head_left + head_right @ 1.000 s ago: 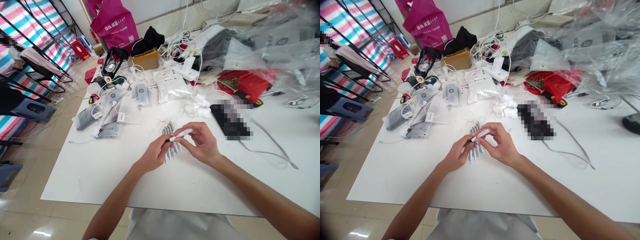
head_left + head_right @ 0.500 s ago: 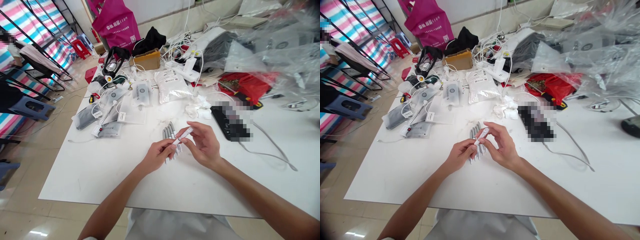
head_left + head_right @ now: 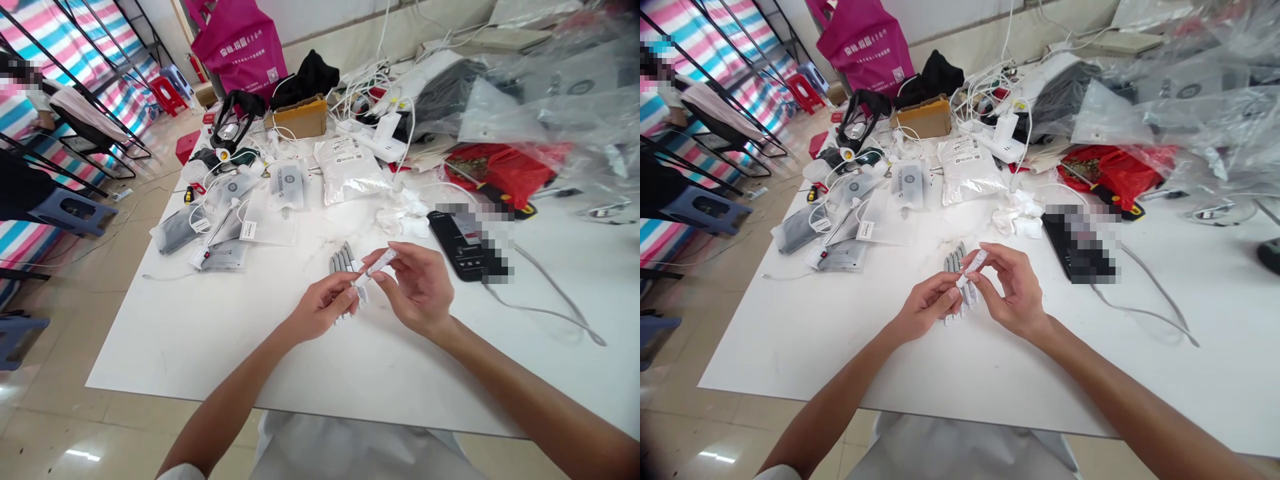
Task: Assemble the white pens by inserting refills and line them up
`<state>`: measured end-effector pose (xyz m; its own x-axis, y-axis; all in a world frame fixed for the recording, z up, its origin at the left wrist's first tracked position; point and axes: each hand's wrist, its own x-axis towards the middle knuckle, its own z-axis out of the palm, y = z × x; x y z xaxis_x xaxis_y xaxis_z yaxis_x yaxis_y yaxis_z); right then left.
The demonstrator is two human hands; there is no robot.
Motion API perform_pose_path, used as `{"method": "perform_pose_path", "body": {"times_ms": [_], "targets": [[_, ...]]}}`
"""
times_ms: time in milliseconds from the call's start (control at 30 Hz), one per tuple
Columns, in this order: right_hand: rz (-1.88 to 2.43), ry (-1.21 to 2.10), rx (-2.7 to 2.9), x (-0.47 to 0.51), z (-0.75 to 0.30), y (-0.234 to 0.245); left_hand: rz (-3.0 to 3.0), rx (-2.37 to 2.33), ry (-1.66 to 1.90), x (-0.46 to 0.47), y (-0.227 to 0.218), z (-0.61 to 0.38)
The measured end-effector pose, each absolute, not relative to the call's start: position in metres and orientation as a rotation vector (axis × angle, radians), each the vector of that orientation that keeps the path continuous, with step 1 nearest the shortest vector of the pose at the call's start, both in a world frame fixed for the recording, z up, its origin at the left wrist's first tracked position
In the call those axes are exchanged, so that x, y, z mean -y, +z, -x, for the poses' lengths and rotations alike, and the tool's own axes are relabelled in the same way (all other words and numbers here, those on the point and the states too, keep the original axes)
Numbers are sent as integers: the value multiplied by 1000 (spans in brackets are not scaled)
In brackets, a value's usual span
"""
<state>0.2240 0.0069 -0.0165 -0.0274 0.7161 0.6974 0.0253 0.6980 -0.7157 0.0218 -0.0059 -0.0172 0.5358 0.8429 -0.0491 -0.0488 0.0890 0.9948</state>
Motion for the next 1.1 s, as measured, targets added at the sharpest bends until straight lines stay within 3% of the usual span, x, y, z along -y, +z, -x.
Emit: {"method": "perform_pose_path", "body": {"times_ms": [600, 867, 1100], "targets": [[853, 635, 1131, -25, -240, -5, -1242, -882, 843, 2, -13, -20], [888, 861, 1711, -14, -237, -15, -1279, -923, 859, 1, -10, -19], [842, 748, 1555, -16, -235, -18, -1302, -934, 863, -1, -8, -17]]}}
